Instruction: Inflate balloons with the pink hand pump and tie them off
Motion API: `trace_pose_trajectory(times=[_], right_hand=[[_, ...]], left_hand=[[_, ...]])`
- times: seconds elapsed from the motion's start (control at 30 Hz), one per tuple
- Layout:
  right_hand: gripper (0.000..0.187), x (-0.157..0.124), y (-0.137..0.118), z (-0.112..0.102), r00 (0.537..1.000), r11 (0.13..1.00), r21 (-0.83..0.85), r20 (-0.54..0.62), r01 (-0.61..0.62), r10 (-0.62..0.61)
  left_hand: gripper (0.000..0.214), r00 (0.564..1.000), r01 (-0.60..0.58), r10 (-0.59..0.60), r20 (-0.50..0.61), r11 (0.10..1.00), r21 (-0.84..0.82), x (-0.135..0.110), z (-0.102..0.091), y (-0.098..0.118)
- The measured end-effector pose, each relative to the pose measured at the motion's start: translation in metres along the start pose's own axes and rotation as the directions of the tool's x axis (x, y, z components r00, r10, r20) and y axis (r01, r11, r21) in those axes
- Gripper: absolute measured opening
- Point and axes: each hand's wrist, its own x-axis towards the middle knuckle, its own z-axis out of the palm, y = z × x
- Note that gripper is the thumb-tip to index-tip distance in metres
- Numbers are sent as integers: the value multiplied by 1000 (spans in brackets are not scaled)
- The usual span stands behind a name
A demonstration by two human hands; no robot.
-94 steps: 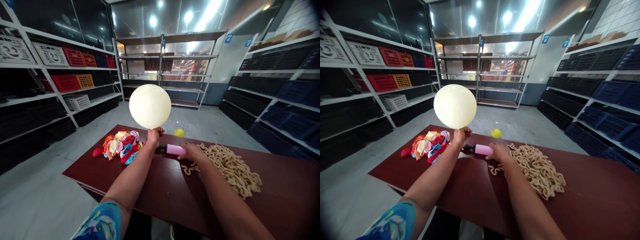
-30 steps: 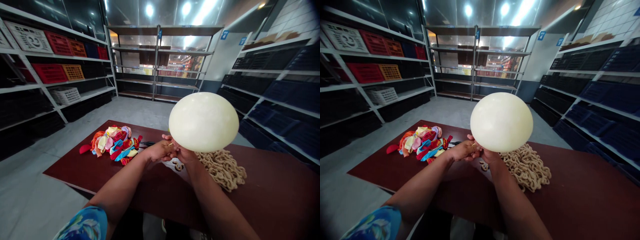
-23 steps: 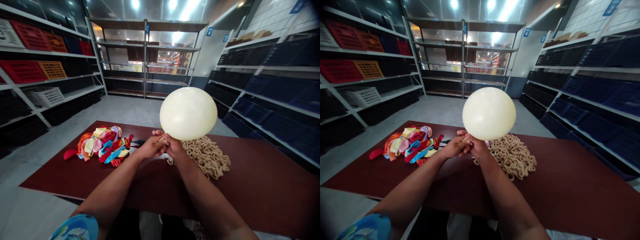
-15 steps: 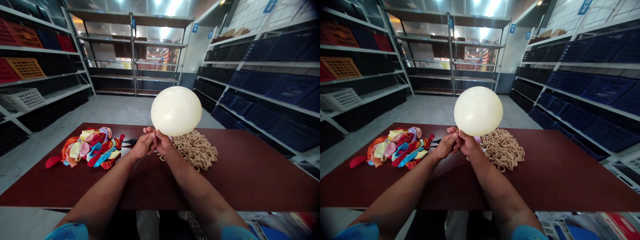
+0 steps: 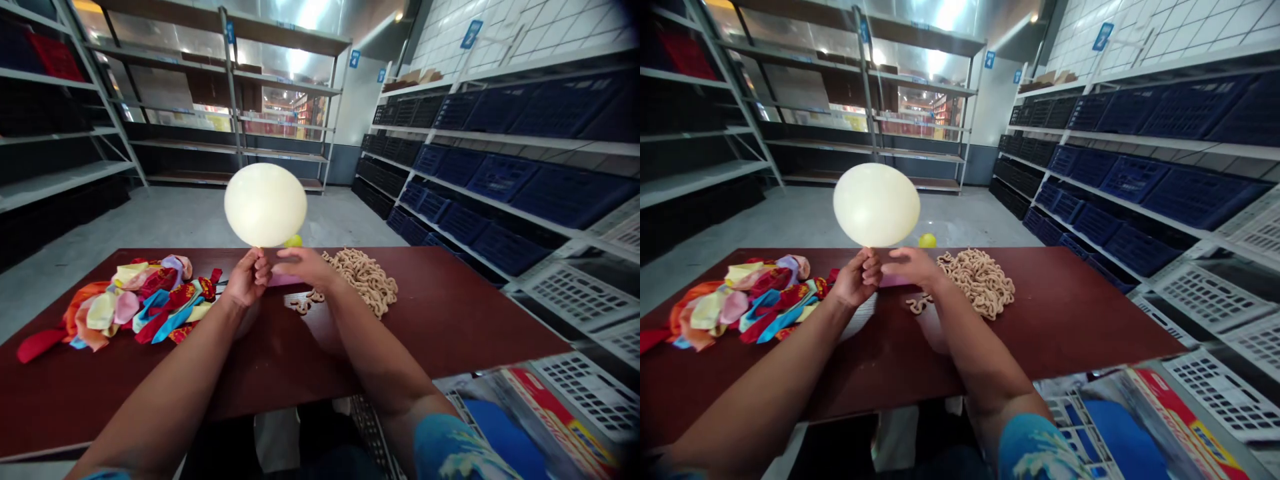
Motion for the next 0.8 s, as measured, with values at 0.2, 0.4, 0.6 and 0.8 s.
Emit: trace_pose_trajectory(times=[0.2,0.4,0.6,0.8], right_hand=[[18,-15,-1,-115,964,836,-542,-260,-89,-65],[12,-40,35,-170,972,395,-894,-234,-211,-9],[18,-47,50,-155,990,156,-978,-138,-141,31],[13,-43,41,-162,984,301,-944,-165,-138,-68]], left_hand=[[16,993,-91,80,-84,987,-131,7,-11,8],[14,991,-109,100,-92,989,-96,8,-14,6],[15,986,-115,108,-126,992,-49,6,-11,6],[16,986,-102,93,-140,993,-52,7,-11,6]])
